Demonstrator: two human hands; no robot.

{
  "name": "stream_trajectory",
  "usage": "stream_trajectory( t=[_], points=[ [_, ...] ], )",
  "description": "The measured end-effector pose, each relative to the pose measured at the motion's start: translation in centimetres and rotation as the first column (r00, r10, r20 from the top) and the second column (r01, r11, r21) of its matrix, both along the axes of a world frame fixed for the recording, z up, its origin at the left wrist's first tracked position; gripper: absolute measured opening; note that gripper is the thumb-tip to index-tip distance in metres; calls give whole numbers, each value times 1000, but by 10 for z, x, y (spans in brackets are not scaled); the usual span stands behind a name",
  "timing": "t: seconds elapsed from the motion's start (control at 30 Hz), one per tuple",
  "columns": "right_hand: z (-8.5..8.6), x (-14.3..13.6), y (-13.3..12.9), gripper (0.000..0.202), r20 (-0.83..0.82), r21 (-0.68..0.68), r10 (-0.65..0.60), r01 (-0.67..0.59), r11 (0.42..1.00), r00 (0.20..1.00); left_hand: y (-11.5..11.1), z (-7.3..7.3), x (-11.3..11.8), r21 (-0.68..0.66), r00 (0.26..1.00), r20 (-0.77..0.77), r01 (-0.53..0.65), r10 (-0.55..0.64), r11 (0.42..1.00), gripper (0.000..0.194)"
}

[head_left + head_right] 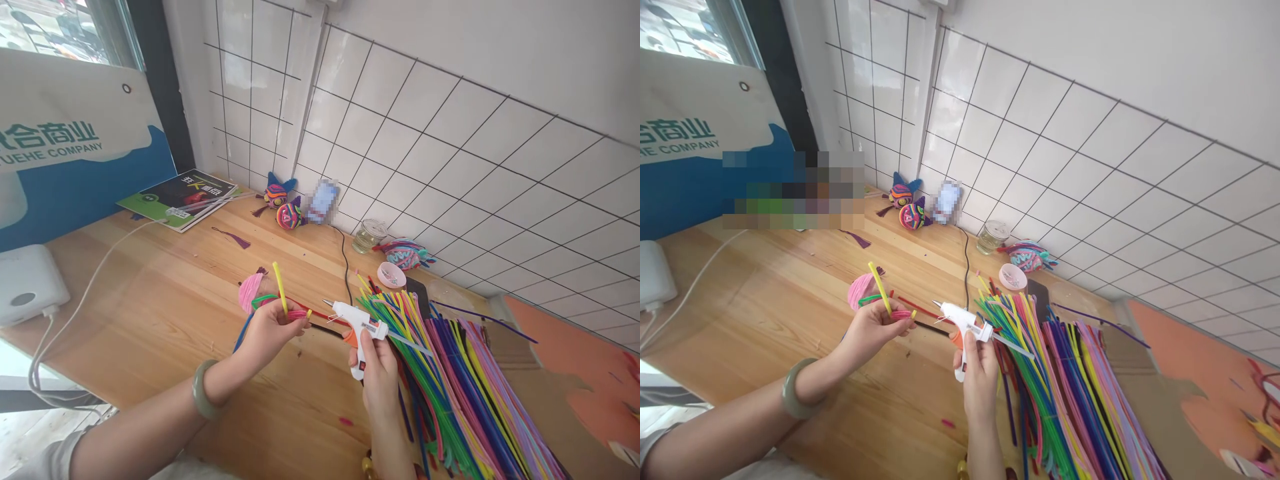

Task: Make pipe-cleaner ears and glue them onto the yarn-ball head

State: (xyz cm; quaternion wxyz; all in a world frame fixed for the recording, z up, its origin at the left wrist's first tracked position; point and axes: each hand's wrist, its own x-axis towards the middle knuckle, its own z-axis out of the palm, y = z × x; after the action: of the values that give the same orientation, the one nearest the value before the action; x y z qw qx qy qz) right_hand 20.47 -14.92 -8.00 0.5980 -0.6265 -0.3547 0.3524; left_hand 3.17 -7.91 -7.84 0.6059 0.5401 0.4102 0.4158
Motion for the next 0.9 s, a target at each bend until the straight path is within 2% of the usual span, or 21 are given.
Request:
stream_trajectory(
  t=[0.1,0.2,0.3,0.43,0.57,0.63,0.7,0.73,0.77,0.8,0.9],
  points=[
    [1,10,13,36,-164,-13,-28,26,1000,986,0,1,2,-128,993,117,40,-25,991,23],
    [4,15,26,37,-236,-31,25,-33,999,971,-2,3,4,-175,984,179,53,-22,983,25],
    [6,13,40,39,-205,-73,85,-102,992,975,-5,5,5,-213,980,197,62,-19,975,26],
    [-3,8,59,40,-124,-146,121,-139,980,985,-6,6,5,-233,979,198,91,-44,968,26],
    [-9,13,63,36,27,-244,132,-122,962,991,-6,2,4,-239,970,233,121,-64,964,27],
    [-4,16,54,34,138,-259,115,-77,963,984,-5,0,4,-244,968,241,133,-73,961,26],
    [5,14,38,25,279,-206,63,-4,979,958,-6,-2,5,-248,965,245,157,-95,956,25],
    [10,10,29,24,484,-88,-4,53,995,875,-6,-3,5,-253,963,247,173,-109,952,25],
    [13,5,20,23,628,-8,-18,30,1000,778,-6,-3,5,-263,961,251,185,-118,947,25],
    [15,-3,11,22,704,36,-11,-21,999,710,-7,-4,6,-277,959,255,195,-124,941,25],
    [13,-26,-8,21,741,86,43,-157,984,670,-8,-3,8,-319,955,266,213,-128,924,28]
  ],
)
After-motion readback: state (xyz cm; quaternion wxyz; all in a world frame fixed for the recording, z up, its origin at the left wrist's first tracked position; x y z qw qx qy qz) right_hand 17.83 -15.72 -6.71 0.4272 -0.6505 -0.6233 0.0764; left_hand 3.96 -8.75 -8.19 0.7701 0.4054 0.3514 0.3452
